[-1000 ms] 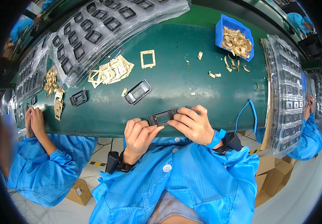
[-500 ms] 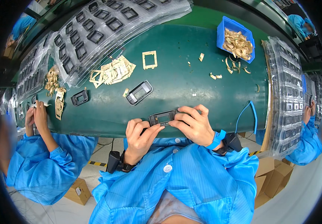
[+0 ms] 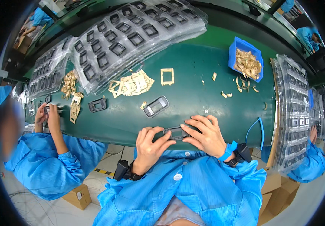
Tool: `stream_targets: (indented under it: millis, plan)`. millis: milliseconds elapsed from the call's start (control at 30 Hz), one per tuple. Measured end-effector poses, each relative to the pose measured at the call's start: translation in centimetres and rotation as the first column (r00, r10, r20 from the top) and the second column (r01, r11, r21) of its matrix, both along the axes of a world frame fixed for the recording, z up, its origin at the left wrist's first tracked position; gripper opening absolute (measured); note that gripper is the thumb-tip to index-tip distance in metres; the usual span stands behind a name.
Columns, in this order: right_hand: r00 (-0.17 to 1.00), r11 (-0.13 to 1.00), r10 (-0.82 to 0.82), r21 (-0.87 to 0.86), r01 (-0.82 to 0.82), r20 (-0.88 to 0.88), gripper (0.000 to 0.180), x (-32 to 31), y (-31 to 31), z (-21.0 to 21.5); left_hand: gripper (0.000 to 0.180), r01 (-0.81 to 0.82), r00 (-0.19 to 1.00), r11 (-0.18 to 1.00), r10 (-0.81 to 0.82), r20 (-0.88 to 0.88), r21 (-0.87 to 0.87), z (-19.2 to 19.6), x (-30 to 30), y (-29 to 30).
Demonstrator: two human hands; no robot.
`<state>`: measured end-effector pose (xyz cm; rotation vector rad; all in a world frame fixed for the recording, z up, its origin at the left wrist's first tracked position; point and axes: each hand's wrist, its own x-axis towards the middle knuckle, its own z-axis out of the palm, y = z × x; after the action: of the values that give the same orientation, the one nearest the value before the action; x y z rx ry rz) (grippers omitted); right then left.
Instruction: Assembling small plastic electronic housings and contact pads at a factory assembly line.
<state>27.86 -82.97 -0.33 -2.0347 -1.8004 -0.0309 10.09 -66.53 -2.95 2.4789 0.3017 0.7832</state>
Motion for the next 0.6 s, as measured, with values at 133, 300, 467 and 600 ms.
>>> stream_targets:
  millis: [133,300,467,600]
  plan:
    - [0.991,0.997,0.072,-0.024,-0.075,-0.113,0.045,0.1,0.9,1.3,0.041,-0.021,0.999,0.995,0.025,0.041,-0.099,1.1,0.0,0.7]
    - [0.975,0.992,0.120,-0.049,-0.113,0.187,0.046,2.2,2.1,2.3,0.042,-0.250,0.967,0.964,0.253,-0.029,0.086,1.5,1.2,2.8]
    - [0.991,0.986,-0.121,0.107,0.126,-0.056,0.034,0.4,2.3,2.1,0.041,-0.124,0.992,0.962,0.125,-0.012,-0.244,0.7,1.8,0.0]
    - [0.990,0.987,-0.135,0.084,0.137,-0.025,0.042,0.1,2.1,1.5,0.043,-0.044,0.999,0.967,0.049,0.012,-0.252,1.6,1.5,1.6]
